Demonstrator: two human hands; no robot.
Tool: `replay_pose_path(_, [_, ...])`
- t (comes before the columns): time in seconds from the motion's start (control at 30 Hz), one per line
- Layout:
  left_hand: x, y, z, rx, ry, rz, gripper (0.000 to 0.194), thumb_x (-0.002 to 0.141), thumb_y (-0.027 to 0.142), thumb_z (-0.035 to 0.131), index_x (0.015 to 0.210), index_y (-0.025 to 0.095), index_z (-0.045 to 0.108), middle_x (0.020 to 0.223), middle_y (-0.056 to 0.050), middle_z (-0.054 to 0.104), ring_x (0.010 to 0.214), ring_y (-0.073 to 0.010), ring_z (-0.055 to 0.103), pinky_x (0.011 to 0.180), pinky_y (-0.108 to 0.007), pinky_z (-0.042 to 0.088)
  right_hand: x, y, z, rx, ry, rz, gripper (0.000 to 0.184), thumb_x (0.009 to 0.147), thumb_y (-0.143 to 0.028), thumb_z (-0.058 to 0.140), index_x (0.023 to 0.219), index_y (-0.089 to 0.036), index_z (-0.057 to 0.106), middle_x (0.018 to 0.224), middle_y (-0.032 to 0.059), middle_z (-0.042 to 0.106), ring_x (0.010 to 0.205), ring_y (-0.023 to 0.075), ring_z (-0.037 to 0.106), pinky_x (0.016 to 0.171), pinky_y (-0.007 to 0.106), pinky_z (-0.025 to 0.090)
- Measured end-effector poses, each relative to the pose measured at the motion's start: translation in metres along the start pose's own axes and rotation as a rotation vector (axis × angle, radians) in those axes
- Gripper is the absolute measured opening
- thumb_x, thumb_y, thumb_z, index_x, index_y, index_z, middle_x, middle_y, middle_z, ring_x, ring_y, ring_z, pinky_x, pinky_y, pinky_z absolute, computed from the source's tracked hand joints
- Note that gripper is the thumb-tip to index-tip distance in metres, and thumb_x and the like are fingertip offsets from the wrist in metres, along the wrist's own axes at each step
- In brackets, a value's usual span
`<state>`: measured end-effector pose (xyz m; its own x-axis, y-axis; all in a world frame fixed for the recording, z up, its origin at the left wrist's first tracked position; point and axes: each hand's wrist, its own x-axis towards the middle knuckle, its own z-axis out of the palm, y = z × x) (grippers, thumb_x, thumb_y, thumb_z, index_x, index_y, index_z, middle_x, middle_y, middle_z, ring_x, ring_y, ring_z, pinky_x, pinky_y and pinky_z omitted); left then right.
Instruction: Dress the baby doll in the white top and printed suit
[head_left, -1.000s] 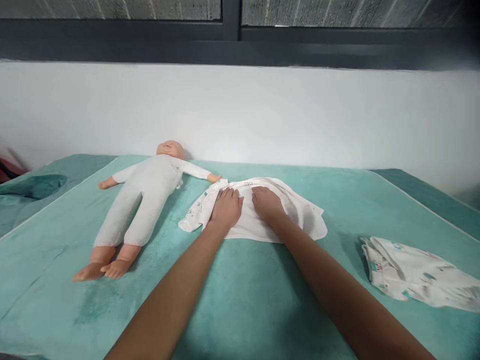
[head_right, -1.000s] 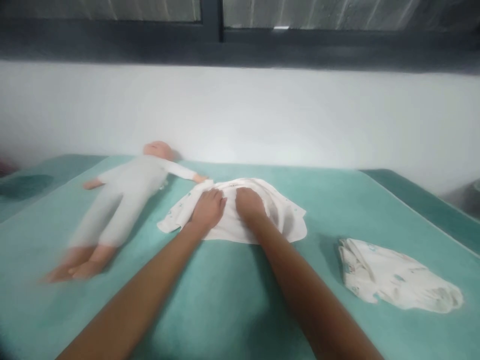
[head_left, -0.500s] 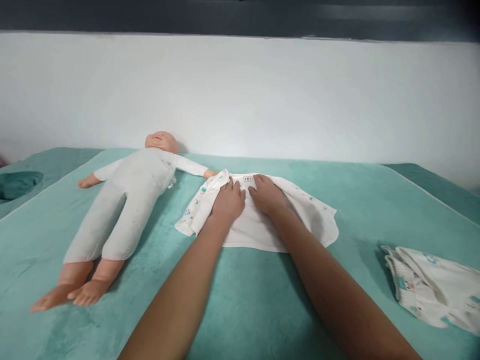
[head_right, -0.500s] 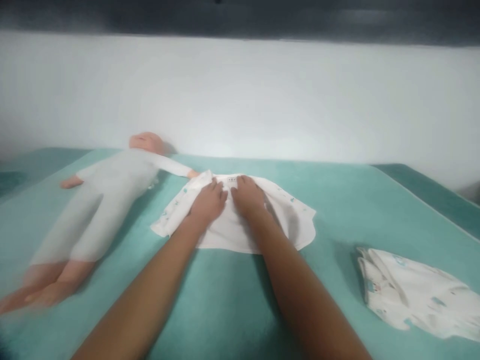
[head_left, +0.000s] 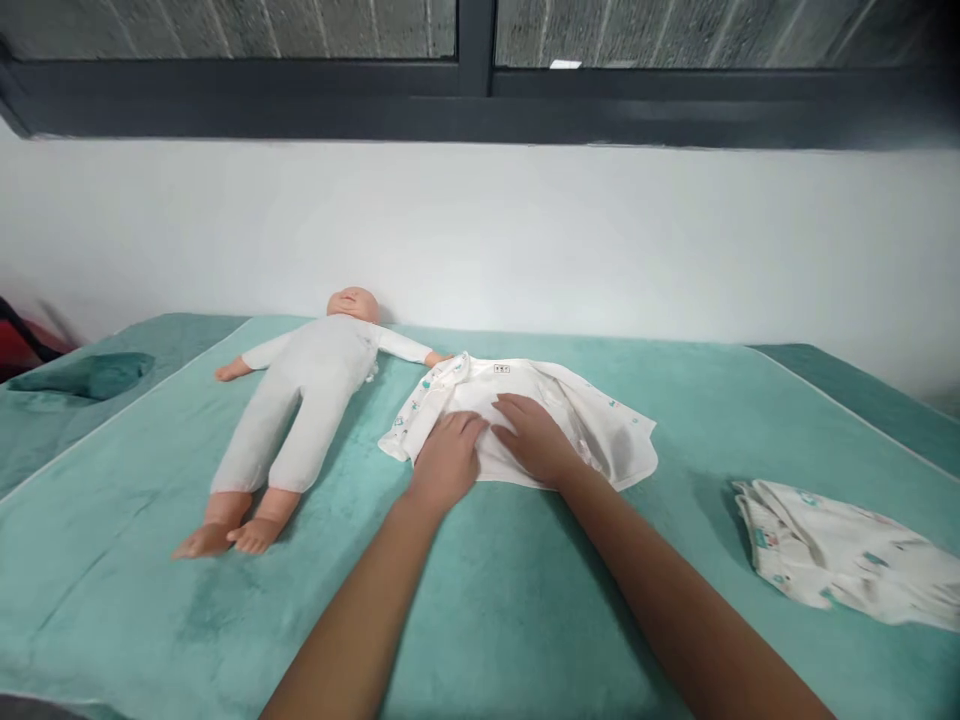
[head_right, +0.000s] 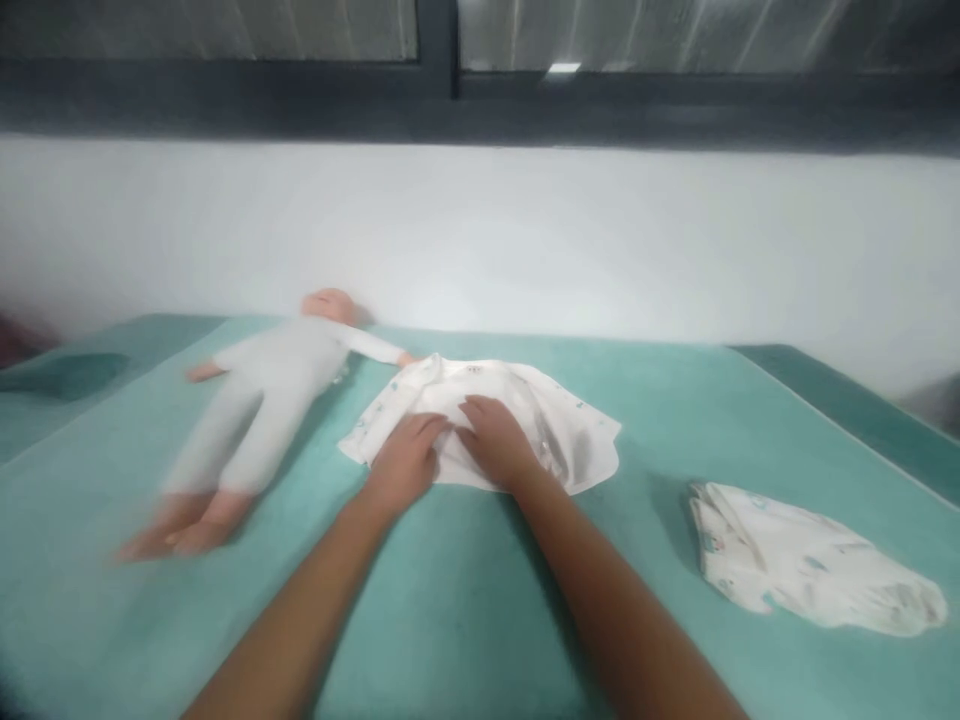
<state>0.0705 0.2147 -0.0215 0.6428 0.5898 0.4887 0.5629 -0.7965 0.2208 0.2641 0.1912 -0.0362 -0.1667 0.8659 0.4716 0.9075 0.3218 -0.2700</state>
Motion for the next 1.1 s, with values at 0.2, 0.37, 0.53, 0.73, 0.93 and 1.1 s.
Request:
replay_pose_path(0.2, [-0.065,0.013,-0.03,0.05,0.013,-0.084,0.049,0.076,-0.002,0.047,0.117,0.02,0.061,0.121,-0.005,0.063,0.116,-0.0212,0.052,0.102,-0.037,0.044,-0.076,-0.03,-0.038,0.01,-0.026,0.055,0.039,0.091,-0.045,0.056,0.124,-0.023,0.058,0.131,0.0095,0.059,0.123,0.0273,0.051,0.102,0.046,0.044])
replay_pose_path(0.37, [-0.063,0.016,-0.034,0.17,-0.001,-0.201,0.033,0.085,0.006,0.048,0.11,0.021,0.064,0.113,-0.006,0.067,0.108,-0.0244,0.055,0.092,-0.041,0.044,-0.103,-0.03,-0.057,-0.087,-0.026,0.09,0.023,0.095,-0.025,0.051,0.114,-0.023,0.063,0.116,0.006,0.065,0.109,0.024,0.056,0.093,0.04,0.045])
replay_pose_path(0.53, [-0.059,0.019,-0.038,0.293,0.001,-0.214,0.024,0.088,0.01,0.046,0.094,0.02,0.066,0.099,-0.007,0.067,0.097,-0.0251,0.056,0.084,-0.041,0.04,-0.099,-0.027,-0.06,-0.177,-0.029,0.12,0.026,0.088,-0.008,0.047,0.097,-0.021,0.068,0.099,0.0065,0.067,0.096,0.0225,0.057,0.084,0.035,0.044])
replay_pose_path(0.73, [-0.066,0.025,-0.04,0.354,0.085,-0.212,0.018,0.085,0.013,0.048,0.078,0.019,0.063,0.085,-0.008,0.066,0.088,-0.0262,0.055,0.076,-0.041,0.037,-0.102,-0.032,-0.062,-0.179,0.06,0.129,0.023,0.084,-0.009,0.045,0.082,-0.02,0.066,0.086,0.0069,0.065,0.087,0.0222,0.055,0.08,0.034,0.042])
replay_pose_path(0.93, [-0.069,0.024,-0.038,0.29,0.133,-0.208,0.018,0.075,0.005,0.051,0.069,0.02,0.061,0.078,-0.005,0.066,0.084,-0.0238,0.056,0.074,-0.039,0.036,-0.105,-0.033,-0.064,0.056,0.015,0.181,0.022,0.081,-0.013,0.044,0.082,-0.021,0.065,0.085,0.0042,0.066,0.086,0.0208,0.059,0.079,0.033,0.044])
replay_pose_path(1.1, [-0.07,0.019,-0.035,0.235,0.216,-0.175,0.022,0.071,0.0,0.049,0.068,0.02,0.059,0.071,-0.003,0.064,0.078,-0.0205,0.055,0.07,-0.036,0.036,-0.094,0.013,-0.08,0.344,0.162,0.463,0.025,0.081,-0.024,0.043,0.088,-0.022,0.067,0.084,0.0018,0.068,0.077,0.0182,0.061,0.075,0.031,0.046])
